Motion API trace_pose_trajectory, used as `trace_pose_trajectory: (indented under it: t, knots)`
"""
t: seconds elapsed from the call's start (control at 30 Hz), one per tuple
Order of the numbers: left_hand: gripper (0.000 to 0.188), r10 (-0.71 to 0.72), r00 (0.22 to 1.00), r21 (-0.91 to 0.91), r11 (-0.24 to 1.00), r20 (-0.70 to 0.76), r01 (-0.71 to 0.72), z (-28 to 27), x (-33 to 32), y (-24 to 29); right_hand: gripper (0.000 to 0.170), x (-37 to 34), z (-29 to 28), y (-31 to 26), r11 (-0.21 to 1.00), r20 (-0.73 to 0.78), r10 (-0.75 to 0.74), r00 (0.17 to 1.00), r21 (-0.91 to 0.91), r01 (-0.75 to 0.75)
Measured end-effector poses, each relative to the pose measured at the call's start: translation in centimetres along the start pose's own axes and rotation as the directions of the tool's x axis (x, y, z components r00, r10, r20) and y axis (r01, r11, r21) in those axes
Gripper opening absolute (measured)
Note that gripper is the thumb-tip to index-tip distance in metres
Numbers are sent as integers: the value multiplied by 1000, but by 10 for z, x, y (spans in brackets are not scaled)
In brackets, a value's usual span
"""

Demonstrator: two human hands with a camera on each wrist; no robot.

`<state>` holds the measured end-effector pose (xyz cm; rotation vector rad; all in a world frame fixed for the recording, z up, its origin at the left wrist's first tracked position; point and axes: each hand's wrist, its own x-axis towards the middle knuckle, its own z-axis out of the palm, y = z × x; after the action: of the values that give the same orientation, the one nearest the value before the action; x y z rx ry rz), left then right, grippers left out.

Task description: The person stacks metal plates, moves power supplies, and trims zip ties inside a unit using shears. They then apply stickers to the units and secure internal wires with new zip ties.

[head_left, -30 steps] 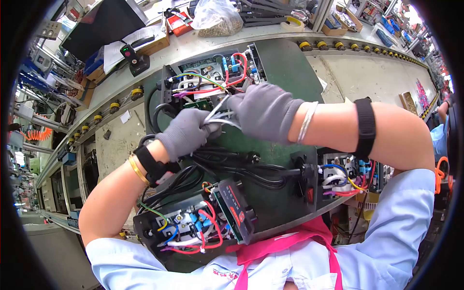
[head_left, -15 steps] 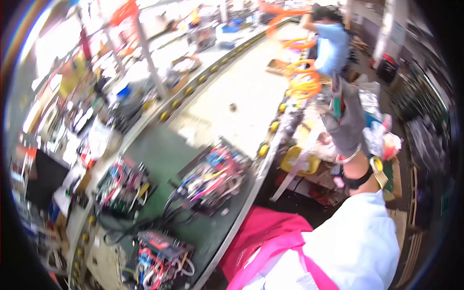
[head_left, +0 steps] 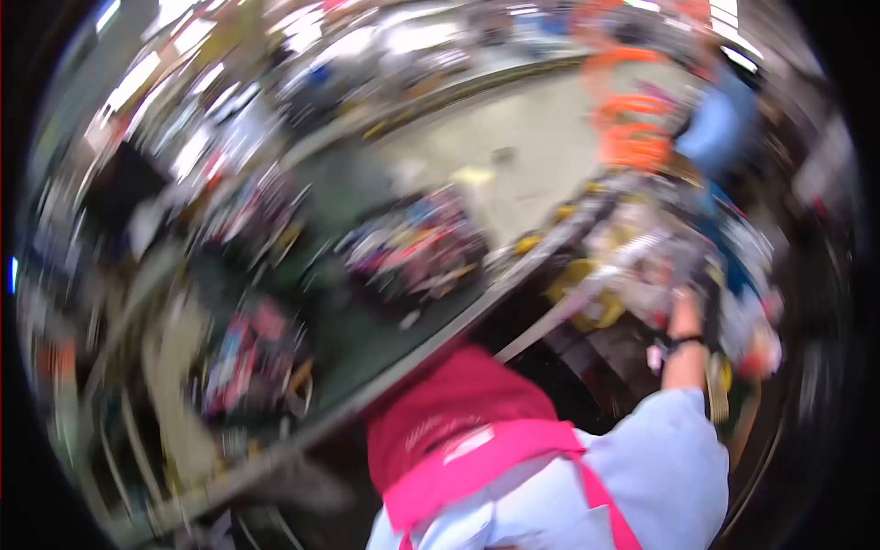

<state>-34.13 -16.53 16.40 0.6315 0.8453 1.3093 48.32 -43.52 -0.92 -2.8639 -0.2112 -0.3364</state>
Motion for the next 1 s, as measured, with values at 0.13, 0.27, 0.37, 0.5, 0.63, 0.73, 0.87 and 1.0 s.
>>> trace_pose_trajectory:
  t: [0.13,0.27,0.37,0.5,0.63,0.73,0.87,1.0]
  knots:
    - [18,288,935,-187,927,-205,-326,11,-48,-65,33,8,-11,-60,849,-471,-387,792,153,506]
    - [27,122,906,-170,964,-405,-206,-49,-63,-122,29,-76,-60,-219,284,-667,-558,494,406,869]
    - [26,-1,744,-126,986,-668,-111,-98,-70,-170,24,-139,-50,-266,126,-507,-634,584,677,725]
    - [21,-46,678,-128,989,-733,-71,-176,-56,-228,22,-185,-39,-293,73,-360,-815,454,714,697]
    - [16,-162,506,-178,984,-847,18,-253,2,-259,19,-232,-53,-303,-27,-271,-925,266,746,666]
    - [18,-124,453,-107,992,-883,63,-318,66,-261,16,-244,-60,-303,43,-181,-949,259,738,674]
    - [28,183,355,351,793,-917,498,-418,157,-274,14,-221,-45,-297,174,-68,-942,330,740,650]
    - [29,279,536,602,300,-797,740,-432,206,-284,19,-194,-34,-266,373,52,-872,487,715,592]
